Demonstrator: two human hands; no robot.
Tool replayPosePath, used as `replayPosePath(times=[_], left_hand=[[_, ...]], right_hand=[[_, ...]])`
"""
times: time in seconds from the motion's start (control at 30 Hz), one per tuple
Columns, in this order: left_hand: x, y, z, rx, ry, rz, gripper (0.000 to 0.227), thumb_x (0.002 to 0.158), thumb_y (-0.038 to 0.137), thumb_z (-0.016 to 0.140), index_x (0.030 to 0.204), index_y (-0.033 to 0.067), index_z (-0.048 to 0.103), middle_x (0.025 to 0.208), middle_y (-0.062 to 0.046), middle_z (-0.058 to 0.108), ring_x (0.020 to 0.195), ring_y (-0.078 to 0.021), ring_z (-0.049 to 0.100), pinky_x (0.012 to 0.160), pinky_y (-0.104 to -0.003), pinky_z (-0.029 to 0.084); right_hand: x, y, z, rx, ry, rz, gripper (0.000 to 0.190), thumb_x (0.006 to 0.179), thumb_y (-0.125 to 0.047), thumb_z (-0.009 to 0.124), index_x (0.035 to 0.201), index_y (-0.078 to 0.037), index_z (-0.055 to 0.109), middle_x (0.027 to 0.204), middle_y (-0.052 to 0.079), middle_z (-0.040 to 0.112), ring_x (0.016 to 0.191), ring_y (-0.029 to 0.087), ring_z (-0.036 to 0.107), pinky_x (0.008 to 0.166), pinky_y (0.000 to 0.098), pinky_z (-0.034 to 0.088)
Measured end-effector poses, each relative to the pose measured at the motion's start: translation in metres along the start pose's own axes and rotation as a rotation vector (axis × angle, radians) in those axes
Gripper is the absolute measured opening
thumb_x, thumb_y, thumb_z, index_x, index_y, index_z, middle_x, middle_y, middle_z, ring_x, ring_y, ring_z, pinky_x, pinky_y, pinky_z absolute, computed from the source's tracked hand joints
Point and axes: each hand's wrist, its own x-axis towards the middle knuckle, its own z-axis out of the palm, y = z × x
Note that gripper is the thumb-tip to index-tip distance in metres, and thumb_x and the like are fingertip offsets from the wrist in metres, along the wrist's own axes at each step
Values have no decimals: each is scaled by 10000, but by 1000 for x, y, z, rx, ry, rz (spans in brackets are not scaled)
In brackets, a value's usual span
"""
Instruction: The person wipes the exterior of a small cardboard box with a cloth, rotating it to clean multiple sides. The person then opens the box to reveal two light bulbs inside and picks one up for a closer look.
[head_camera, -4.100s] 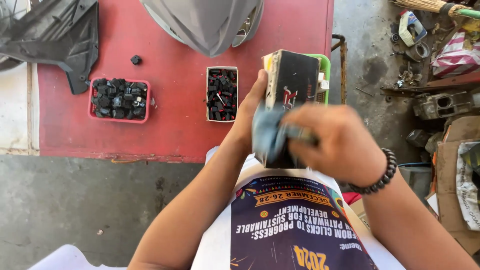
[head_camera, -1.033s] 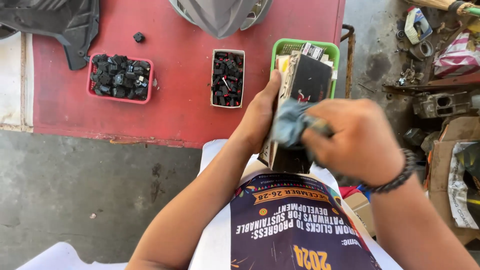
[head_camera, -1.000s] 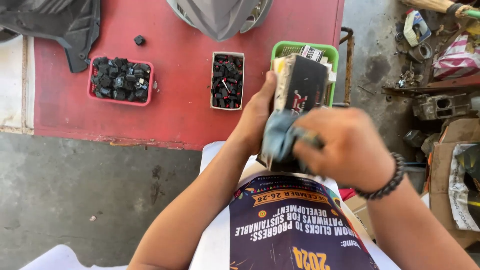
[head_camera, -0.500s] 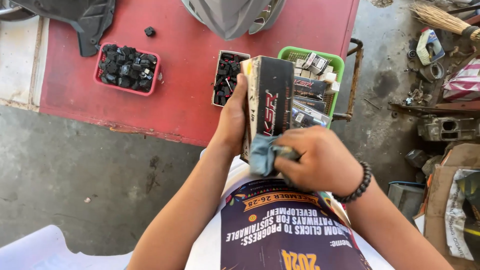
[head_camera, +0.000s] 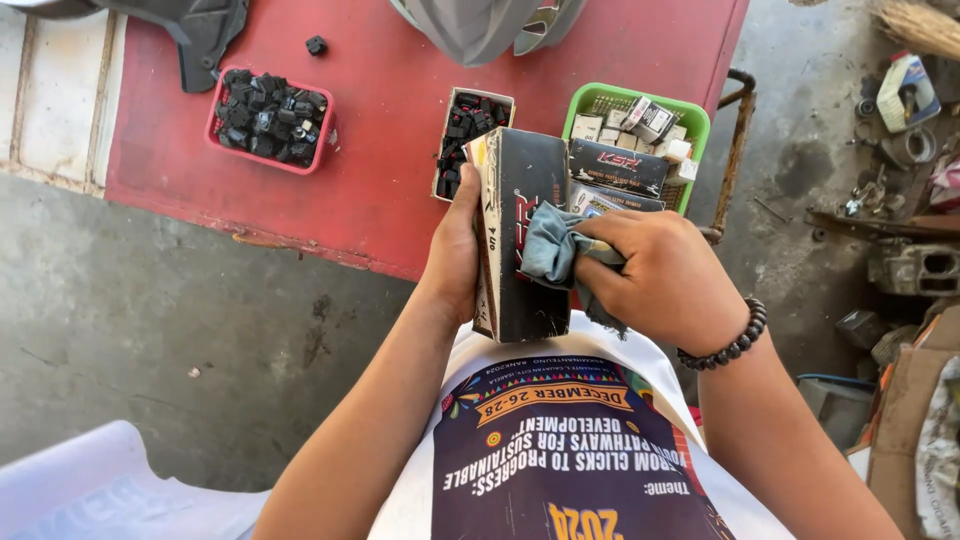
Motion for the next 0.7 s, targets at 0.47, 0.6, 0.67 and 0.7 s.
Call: replayPosePath(times=[0.47,0.6,0.67,0.7], left_hand=[[63,26,-12,216,-138,-155,642,917,676,550,1227,132,692,1062,-165,773,846,-267,777,759,-376,657],[71,40,-18,277,-174,-183,645,906,690,559,1201,131,684,993,-158,773,793,-254,773,739,-363,652],[69,48,-13,278,-190,-200,637,901,691,566,1178,131,688,983,-154,776,790,-246,774,726,-356,651],[68,52,-11,267,-196,-203,629,895,692,573,1154,131,692,973,-149,779,786,-237,775,713,-349,650]], right_hand=[[3,-8,6,33,161,162,165,883,-120,716,1032,-79,772,956,166,775,914,465,709,728,538,563],[12,-13,15,28,202,192,166,885,-115,714,1036,-81,773,960,166,773,925,459,711,750,526,566],[15,-18,21,34,226,221,168,883,-116,717,1037,-83,774,959,166,774,927,457,711,750,527,566],[18,-21,24,41,237,233,170,881,-117,719,1038,-85,774,957,165,774,928,455,711,750,528,567]])
